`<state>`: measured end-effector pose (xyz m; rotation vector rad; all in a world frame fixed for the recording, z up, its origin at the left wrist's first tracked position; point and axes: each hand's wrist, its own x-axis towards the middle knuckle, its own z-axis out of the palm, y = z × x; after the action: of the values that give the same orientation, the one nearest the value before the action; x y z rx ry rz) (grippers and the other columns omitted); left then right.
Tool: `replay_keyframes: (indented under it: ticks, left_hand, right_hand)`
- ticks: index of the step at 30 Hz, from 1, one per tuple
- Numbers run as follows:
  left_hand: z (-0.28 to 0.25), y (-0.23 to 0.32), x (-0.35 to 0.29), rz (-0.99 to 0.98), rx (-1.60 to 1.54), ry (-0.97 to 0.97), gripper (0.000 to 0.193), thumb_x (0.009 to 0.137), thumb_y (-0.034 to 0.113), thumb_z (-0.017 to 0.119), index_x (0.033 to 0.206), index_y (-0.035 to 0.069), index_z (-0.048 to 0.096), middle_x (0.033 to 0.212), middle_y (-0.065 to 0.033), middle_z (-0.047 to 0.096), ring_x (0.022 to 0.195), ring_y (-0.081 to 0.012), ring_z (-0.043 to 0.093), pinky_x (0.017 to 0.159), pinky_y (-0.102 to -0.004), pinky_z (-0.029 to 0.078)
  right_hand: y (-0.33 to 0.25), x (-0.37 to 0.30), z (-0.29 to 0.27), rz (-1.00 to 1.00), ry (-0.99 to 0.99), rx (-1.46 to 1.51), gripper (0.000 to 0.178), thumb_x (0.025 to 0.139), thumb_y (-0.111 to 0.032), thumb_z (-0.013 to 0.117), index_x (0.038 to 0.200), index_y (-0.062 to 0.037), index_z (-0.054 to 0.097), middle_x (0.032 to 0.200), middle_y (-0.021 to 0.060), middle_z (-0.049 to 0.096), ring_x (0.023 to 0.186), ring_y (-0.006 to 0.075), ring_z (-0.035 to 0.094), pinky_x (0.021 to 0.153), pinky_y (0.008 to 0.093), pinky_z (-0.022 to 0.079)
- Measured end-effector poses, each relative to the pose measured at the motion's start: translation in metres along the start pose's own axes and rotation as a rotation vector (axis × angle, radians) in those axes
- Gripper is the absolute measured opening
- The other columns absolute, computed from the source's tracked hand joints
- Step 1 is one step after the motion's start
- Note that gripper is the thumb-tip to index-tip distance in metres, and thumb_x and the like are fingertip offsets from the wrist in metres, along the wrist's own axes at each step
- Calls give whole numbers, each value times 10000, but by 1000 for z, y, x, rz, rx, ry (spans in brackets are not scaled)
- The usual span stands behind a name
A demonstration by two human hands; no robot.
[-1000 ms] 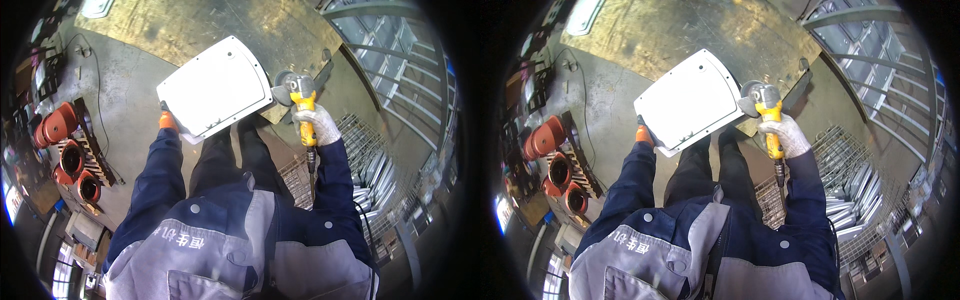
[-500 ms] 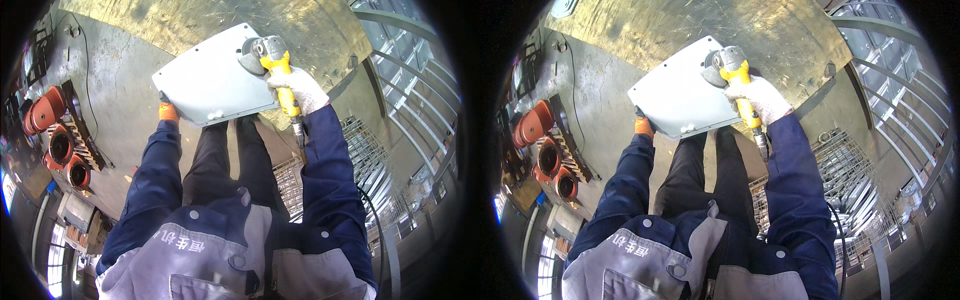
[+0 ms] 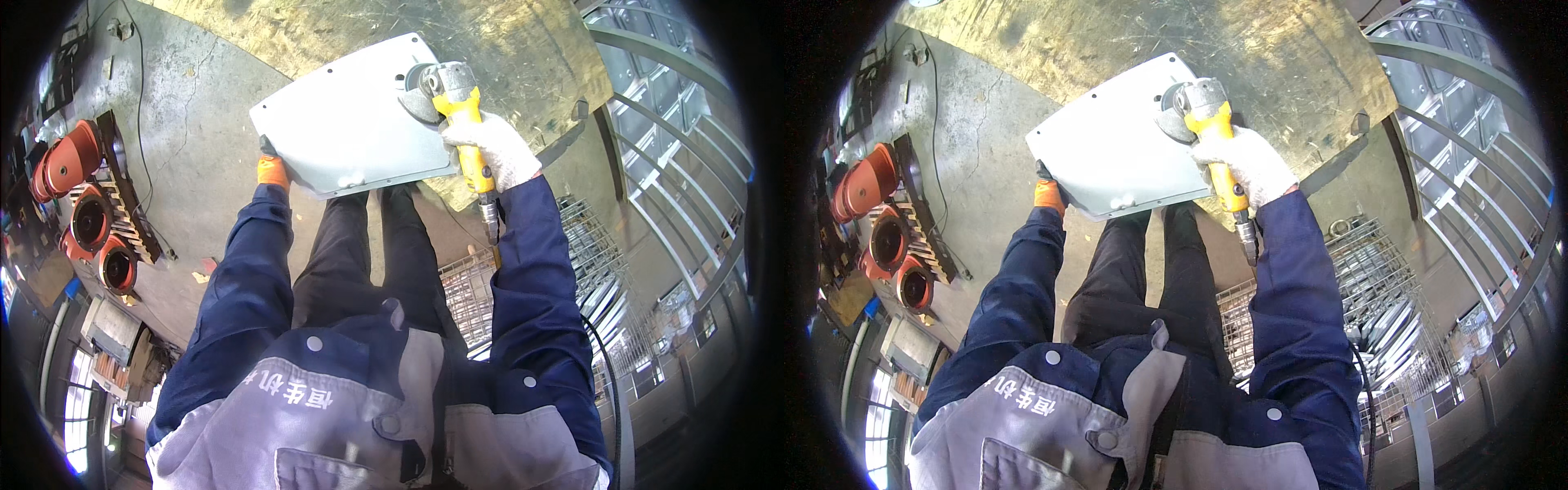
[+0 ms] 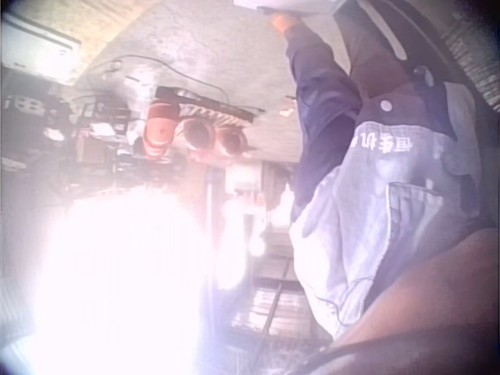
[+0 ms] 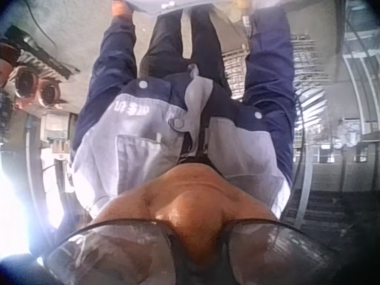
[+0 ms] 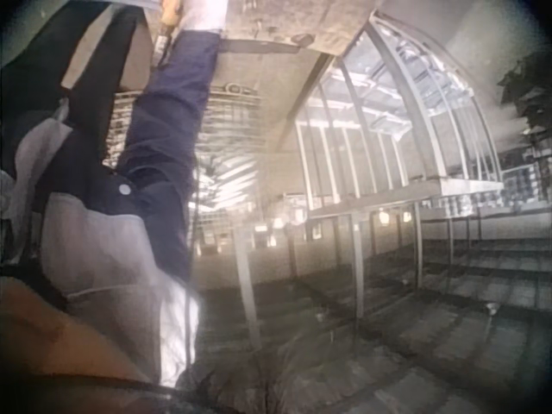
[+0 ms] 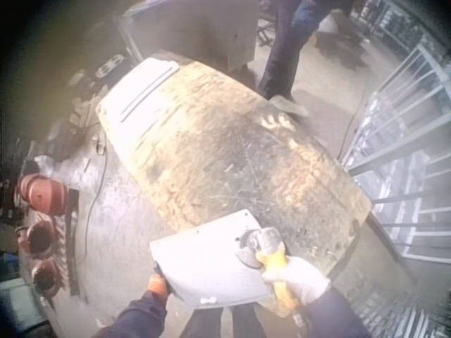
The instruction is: The person uses an angle grinder to smooth the edges and surfaces of several metal parts. They pick up each part from a stack, grind it on a workbench, and place it back down, repeating the process for multiple pieces.
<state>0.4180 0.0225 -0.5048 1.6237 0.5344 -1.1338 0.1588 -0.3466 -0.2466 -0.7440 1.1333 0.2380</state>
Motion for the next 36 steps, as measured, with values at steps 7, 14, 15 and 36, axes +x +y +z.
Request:
replay_keyframes:
  ticks: [7, 14, 15, 36]
  left_hand:
    - [9, 6, -8, 15, 8, 26, 909, 784, 777, 496, 1301, 29, 496, 1273, -139, 555, 1086, -315, 541, 911, -454, 445]
    - [26, 17, -26, 32, -1, 120, 892, 791, 759, 509, 1328, 47, 479, 1277, -129, 557, 1086, -313, 543, 932, -454, 443]
    - [26, 18, -27, 8, -3, 129, 890, 792, 757, 511, 1329, 48, 479, 1275, -128, 558, 1086, -313, 544, 933, -453, 443]
    - [68, 104, -43, 222, 325, 424, 898, 697, 802, 587, 993, -43, 649, 848, -96, 636, 745, -208, 567, 682, -354, 466]
  right_hand:
    - [40, -11, -9, -33, -2, 124, 312, 738, -145, 731, 990, -14, 601, 746, 43, 599, 571, 132, 586, 511, 257, 493]
    - [100, -43, -13, 43, 69, 208, 261, 741, -105, 728, 963, -37, 607, 700, 40, 598, 547, 142, 583, 496, 263, 482]
    - [112, -48, -12, 34, 87, 200, 271, 741, -110, 732, 972, -38, 610, 694, 32, 595, 550, 141, 584, 496, 258, 475]
    - [49, -81, -7, -8, 202, -71, 279, 731, -146, 729, 961, -41, 610, 745, 20, 593, 593, 113, 567, 539, 250, 456]
